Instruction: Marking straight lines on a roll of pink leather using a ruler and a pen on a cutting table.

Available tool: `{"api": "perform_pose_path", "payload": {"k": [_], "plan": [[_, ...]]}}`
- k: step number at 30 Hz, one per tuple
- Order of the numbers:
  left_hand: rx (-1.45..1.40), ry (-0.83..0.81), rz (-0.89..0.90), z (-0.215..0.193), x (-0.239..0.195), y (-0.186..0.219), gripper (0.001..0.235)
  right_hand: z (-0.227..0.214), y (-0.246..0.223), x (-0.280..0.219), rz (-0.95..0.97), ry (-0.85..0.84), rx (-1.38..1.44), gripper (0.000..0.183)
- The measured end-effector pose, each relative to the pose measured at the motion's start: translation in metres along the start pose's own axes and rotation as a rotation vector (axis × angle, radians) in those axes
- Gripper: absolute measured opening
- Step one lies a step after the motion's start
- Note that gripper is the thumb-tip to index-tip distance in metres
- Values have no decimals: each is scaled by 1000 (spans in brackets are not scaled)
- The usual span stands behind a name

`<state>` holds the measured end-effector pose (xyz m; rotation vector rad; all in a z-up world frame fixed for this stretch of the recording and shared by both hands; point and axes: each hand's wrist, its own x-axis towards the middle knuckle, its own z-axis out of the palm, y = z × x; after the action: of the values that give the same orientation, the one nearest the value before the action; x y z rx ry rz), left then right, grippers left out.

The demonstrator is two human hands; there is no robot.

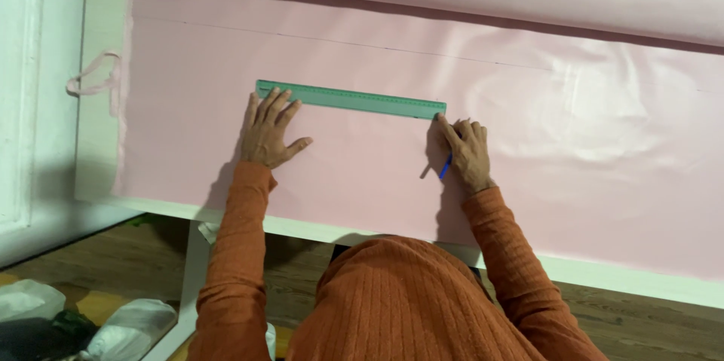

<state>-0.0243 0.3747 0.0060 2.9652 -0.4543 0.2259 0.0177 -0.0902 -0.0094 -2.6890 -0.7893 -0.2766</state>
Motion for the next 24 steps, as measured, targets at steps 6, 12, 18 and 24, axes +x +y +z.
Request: {"api": "perform_pose_path", "payload": {"k": [6,12,18,24], "plan": [[-4,37,-39,-1,2,5,91,5,3,2,-32,9,-55,45],[-7,25,-49,-1,2,4,93,18,8,-1,-19,17,-59,45],[0,3,-52,2,2,6,93,26,13,-5,-31,5,-74,46],[-12,-10,-49,-2,4,6,92,12,5,0,-15,-13,-83,44]]}}
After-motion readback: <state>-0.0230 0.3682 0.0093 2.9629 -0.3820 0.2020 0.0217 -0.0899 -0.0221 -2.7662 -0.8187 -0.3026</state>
